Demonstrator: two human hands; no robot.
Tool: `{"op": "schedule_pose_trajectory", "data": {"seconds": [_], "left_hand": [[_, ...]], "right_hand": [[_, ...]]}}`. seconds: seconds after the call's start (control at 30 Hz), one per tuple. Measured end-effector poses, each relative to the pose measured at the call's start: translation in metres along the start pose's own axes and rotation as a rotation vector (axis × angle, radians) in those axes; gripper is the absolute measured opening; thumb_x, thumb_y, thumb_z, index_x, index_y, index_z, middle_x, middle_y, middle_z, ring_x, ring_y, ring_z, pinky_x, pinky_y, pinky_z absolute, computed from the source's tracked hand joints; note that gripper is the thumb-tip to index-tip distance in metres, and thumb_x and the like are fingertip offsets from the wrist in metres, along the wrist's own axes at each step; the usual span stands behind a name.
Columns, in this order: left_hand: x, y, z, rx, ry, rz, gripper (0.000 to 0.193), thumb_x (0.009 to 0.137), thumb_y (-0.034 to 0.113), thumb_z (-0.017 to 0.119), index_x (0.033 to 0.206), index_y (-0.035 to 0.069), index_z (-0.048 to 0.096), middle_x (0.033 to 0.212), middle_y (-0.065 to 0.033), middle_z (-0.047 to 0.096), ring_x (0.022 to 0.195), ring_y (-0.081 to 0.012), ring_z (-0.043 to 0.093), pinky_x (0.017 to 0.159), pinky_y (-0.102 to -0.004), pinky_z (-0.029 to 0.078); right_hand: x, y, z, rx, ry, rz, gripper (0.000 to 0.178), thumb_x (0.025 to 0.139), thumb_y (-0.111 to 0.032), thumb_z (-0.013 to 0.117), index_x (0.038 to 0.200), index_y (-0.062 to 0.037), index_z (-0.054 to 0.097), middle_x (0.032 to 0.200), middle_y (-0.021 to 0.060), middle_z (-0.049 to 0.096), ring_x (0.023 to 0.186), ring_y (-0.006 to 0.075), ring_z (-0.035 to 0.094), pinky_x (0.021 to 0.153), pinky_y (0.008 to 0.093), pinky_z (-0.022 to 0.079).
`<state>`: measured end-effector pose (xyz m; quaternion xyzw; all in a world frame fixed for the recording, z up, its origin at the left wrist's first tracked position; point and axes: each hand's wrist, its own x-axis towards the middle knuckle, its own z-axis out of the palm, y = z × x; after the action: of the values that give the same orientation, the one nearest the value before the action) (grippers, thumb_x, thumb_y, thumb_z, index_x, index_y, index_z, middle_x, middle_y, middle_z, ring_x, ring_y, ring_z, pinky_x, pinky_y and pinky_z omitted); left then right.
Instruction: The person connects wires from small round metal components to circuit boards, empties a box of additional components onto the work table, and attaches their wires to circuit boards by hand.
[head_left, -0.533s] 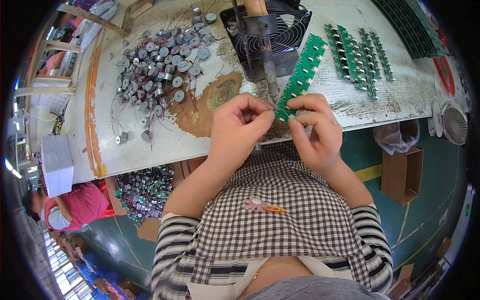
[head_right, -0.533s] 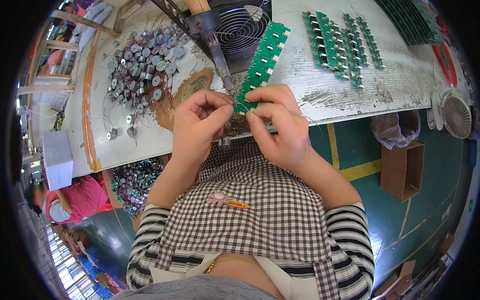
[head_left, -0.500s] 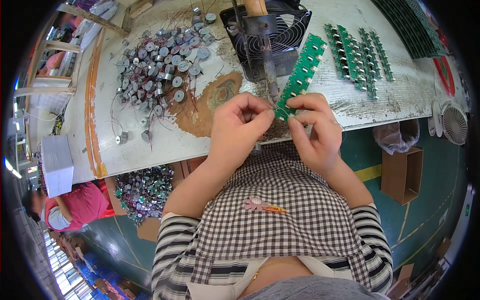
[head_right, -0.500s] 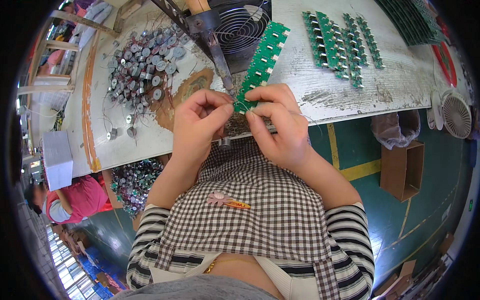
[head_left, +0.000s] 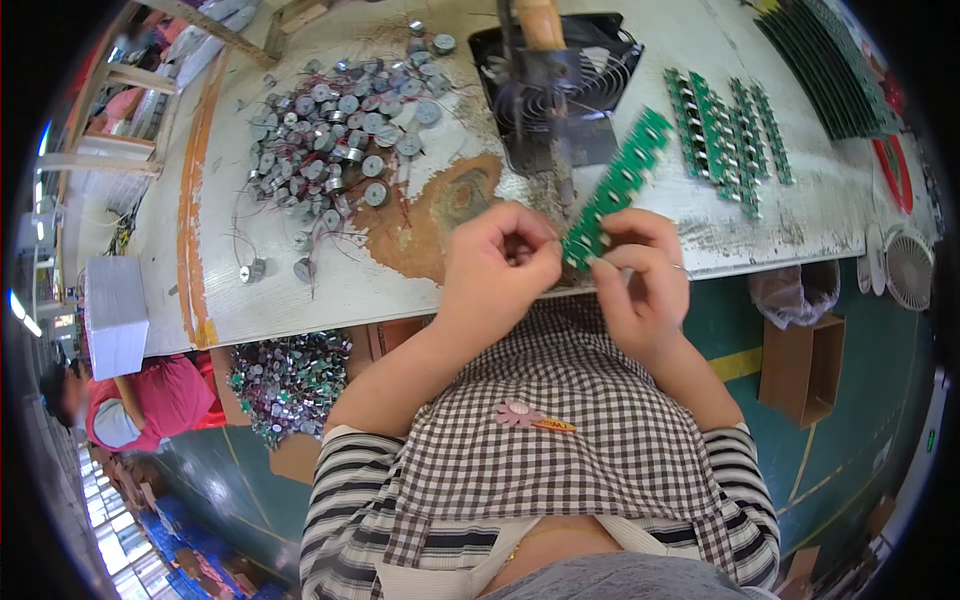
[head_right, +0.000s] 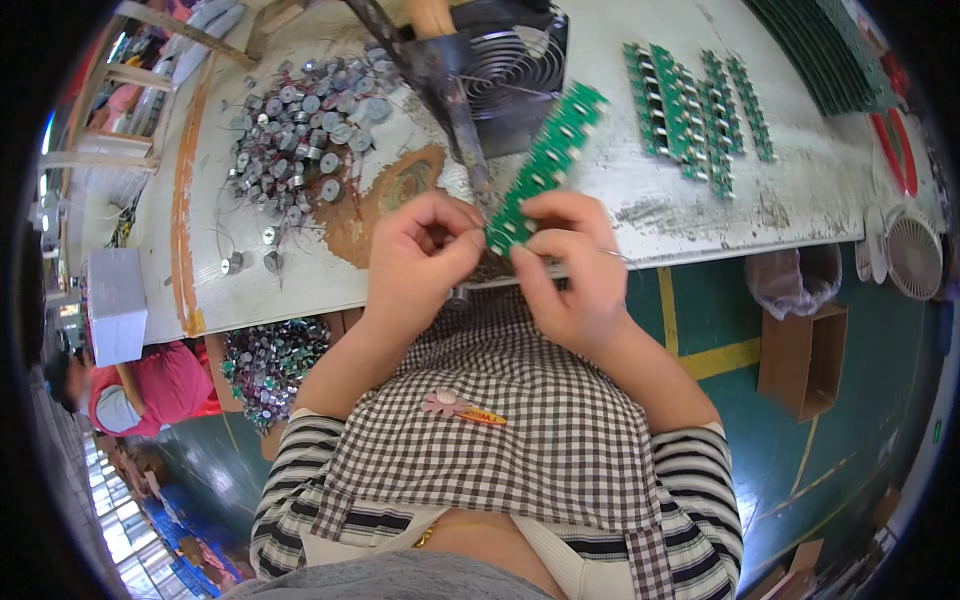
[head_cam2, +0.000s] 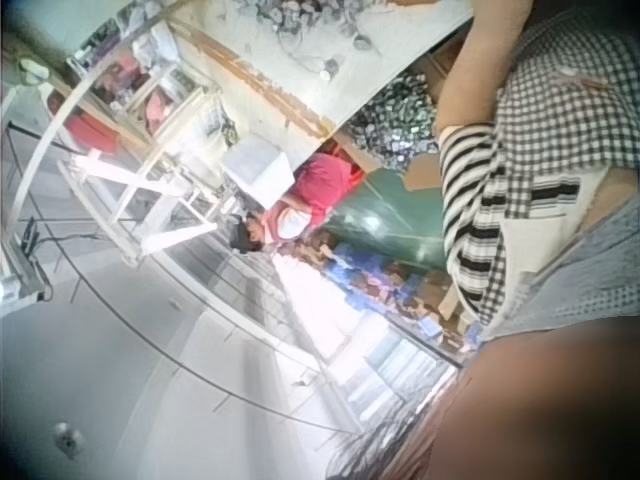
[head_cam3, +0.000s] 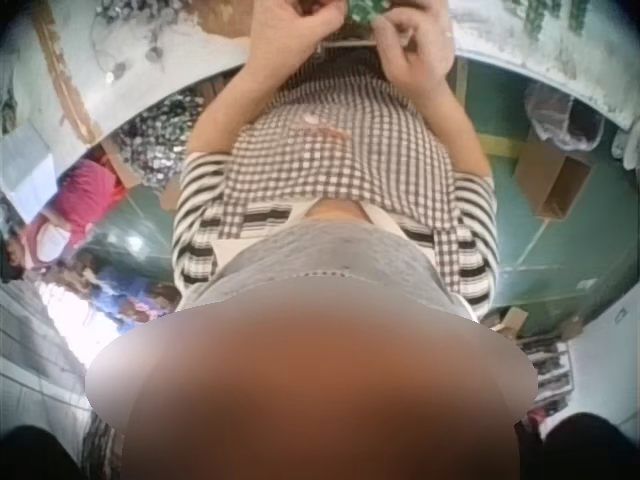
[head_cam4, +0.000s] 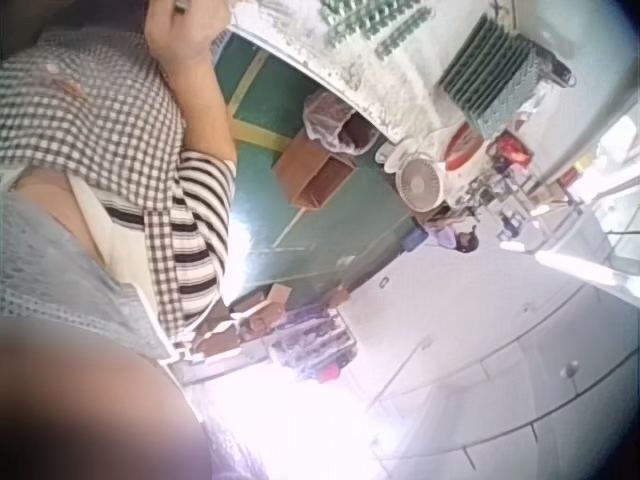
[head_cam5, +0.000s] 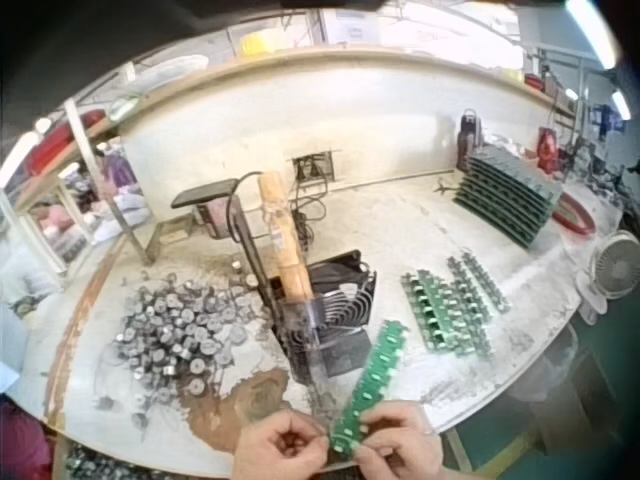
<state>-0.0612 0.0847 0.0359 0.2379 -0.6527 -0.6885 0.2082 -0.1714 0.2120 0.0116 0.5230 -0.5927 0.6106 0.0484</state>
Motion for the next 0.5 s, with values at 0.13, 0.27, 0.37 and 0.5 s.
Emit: {"op": "schedule_pose_trajectory", "data": {"seconds": [0.13,0.27,0.37,0.5], "left_hand": [[0.002,0.011,-0.013,0.023,-0.098,-0.017,0.009,0.077,0.001,0.066,0.080,0.000,0.058,0.090,-0.0048,0.061,0.072,-0.0055,0.054,0.063,-0.0198,0.045],[0.039,0.042,-0.065,0.560,0.034,0.447,0.021,0.077,0.009,0.070,0.096,0.000,0.067,0.100,-0.0103,0.065,0.090,-0.0196,0.060,0.077,-0.0311,0.048],[0.106,0.056,-0.102,0.698,0.383,0.514,0.029,0.074,0.018,0.068,0.098,0.002,0.068,0.081,-0.0141,0.065,0.074,-0.0241,0.063,0.069,-0.0329,0.050],[0.189,0.034,-0.091,1.138,0.431,0.492,0.029,0.074,0.024,0.066,0.089,0.000,0.069,0.079,-0.0191,0.066,0.076,-0.0352,0.064,0.069,-0.0410,0.050]], "right_hand": [[0.004,0.003,-0.007,0.116,0.027,0.166,0.008,0.080,0.006,0.061,0.082,0.0021,0.055,0.091,0.0160,0.061,0.077,0.0200,0.056,0.069,0.0270,0.046],[0.005,0.010,-0.006,0.206,0.095,0.169,0.006,0.084,0.007,0.057,0.081,0.0030,0.054,0.086,0.0133,0.060,0.072,0.0150,0.054,0.062,0.0235,0.044],[0.002,0.014,-0.001,0.273,0.108,0.329,0.007,0.086,0.006,0.057,0.080,0.0029,0.054,0.087,0.0125,0.060,0.068,0.0115,0.053,0.059,0.0208,0.043],[0.001,0.018,0.000,0.249,0.097,0.310,0.007,0.086,0.005,0.057,0.080,0.0030,0.054,0.088,0.0123,0.059,0.067,0.0096,0.052,0.058,0.0200,0.043]]}}
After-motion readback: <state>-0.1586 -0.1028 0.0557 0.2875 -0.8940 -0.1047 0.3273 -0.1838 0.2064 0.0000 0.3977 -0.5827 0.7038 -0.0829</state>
